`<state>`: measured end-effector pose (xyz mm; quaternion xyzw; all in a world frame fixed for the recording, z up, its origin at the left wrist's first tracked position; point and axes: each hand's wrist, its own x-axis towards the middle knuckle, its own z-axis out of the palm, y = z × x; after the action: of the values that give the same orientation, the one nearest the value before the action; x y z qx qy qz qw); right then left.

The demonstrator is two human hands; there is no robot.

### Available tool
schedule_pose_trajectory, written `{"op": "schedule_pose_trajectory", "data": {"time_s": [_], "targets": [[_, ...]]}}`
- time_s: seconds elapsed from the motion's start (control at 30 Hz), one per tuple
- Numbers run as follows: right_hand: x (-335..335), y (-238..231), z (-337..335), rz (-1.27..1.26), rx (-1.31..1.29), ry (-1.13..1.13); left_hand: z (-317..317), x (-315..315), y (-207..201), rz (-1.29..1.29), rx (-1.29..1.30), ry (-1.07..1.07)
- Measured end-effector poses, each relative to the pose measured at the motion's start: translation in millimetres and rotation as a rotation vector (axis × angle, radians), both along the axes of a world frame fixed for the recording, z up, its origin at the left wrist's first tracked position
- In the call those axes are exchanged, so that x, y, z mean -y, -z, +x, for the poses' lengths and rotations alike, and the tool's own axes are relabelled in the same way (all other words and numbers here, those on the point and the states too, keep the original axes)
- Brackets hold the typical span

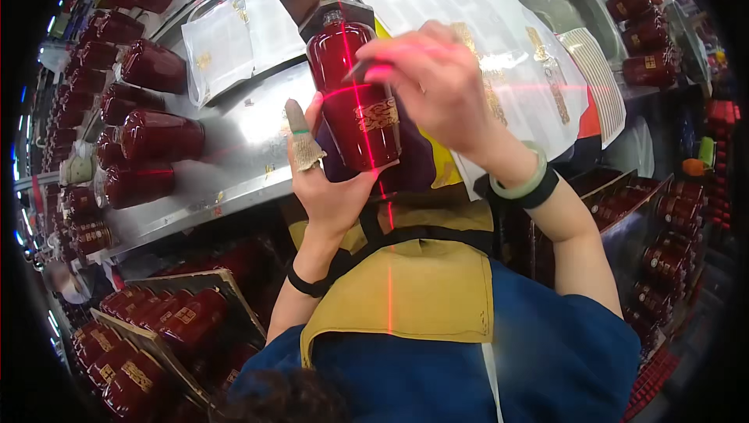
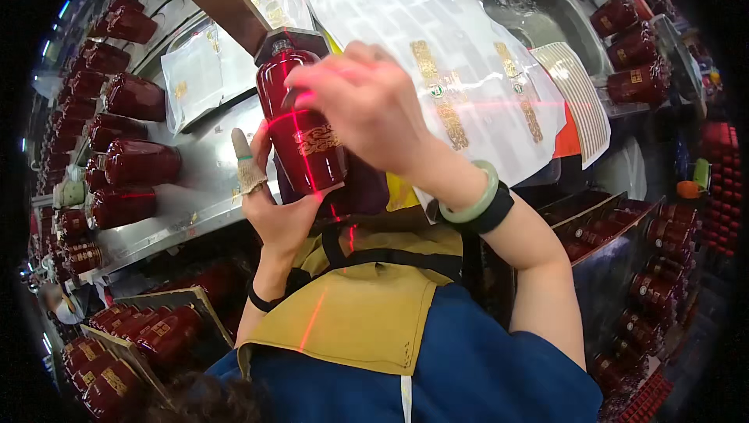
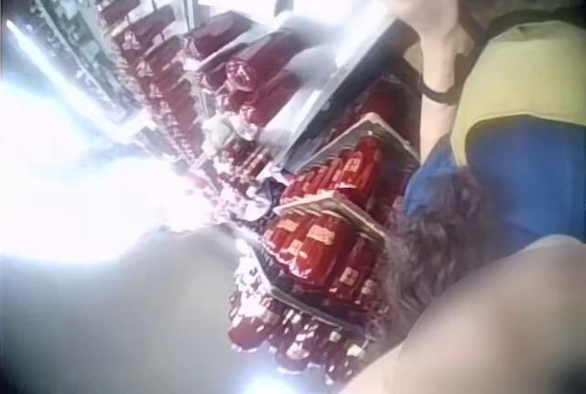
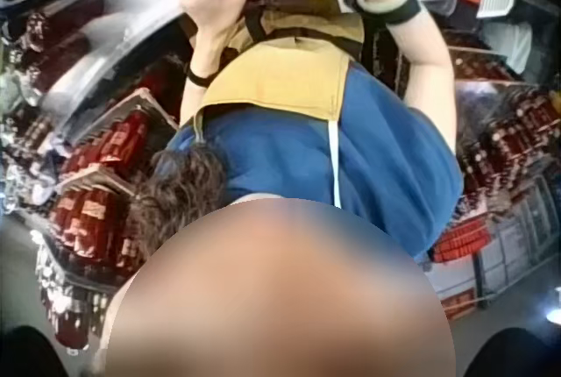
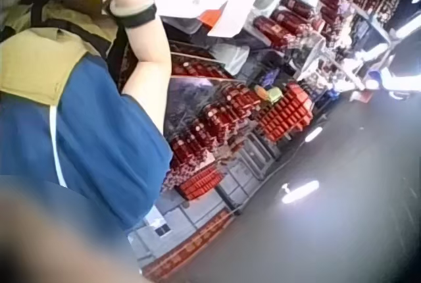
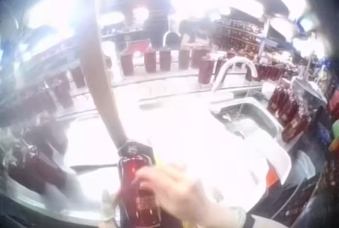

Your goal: Applying decorative labels and seals to red liquor bottles on an assembly line conveyor.

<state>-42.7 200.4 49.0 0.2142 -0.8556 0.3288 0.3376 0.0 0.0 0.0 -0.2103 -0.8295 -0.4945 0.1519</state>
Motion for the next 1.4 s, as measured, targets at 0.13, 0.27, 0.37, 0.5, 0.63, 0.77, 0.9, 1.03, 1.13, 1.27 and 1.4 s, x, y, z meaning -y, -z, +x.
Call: {"op": "schedule_pose_trajectory", "data": {"time_s": [0.13, 0.27, 0.37, 0.5, 0.63, 0.77, 0.9, 1.03, 1.13, 1.27, 1.4], "targets": [[13.7, 4.1, 35.4, 0.113, -0.143, -0.216, 9.9, -1.0, 8.7, -0.019, -0.019, -0.051], [10.4, 3.7, 4.2, 0.001, -0.079, -0.062, 1.5, 4.1, 5.9, 0.078, -0.014, 0.008], [-9.7, 3.5, -2.9, 0.106, -0.170, 0.120, 0.0, 9.4, 6.5, 0.048, 0.009, 0.027], [11.4, 3.7, 43.5, 0.182, -0.060, -0.425, -4.5, 13.9, 19.4, 0.057, 0.099, 0.067], [-5.5, 7.4, -7.7, -0.049, -0.035, 0.055, -0.9, 12.0, 1.4, 0.000, 0.243, 0.068], [8.4, 27.2, 29.2, 0.104, -0.219, -0.250, -6.1, 3.0, 4.6, -0.090, -0.058, -0.005], [15.8, 12.8, 8.8, -0.005, -0.019, -0.310, -7.0, 15.0, 11.7, -0.033, 0.169, 0.089], [-24.3, 2.9, -61.2, 0.131, -0.263, 0.137, -5.9, 6.8, -5.3, -0.053, 0.081, 0.029], [-10.7, 26.8, -28.9, 0.129, -0.237, -0.184, -9.3, 6.9, 0.0, -0.066, -0.034, 0.034], [-7.0, 12.2, 25.9, 0.173, -0.196, -0.583, -7.6, 12.9, 11.0, -0.028, 0.076, 0.084], [-13.9, 18.9, 25.2, 0.115, -0.155, -0.164, -6.1, 18.8, 16.6, 0.040, 0.192, 0.131]]}}
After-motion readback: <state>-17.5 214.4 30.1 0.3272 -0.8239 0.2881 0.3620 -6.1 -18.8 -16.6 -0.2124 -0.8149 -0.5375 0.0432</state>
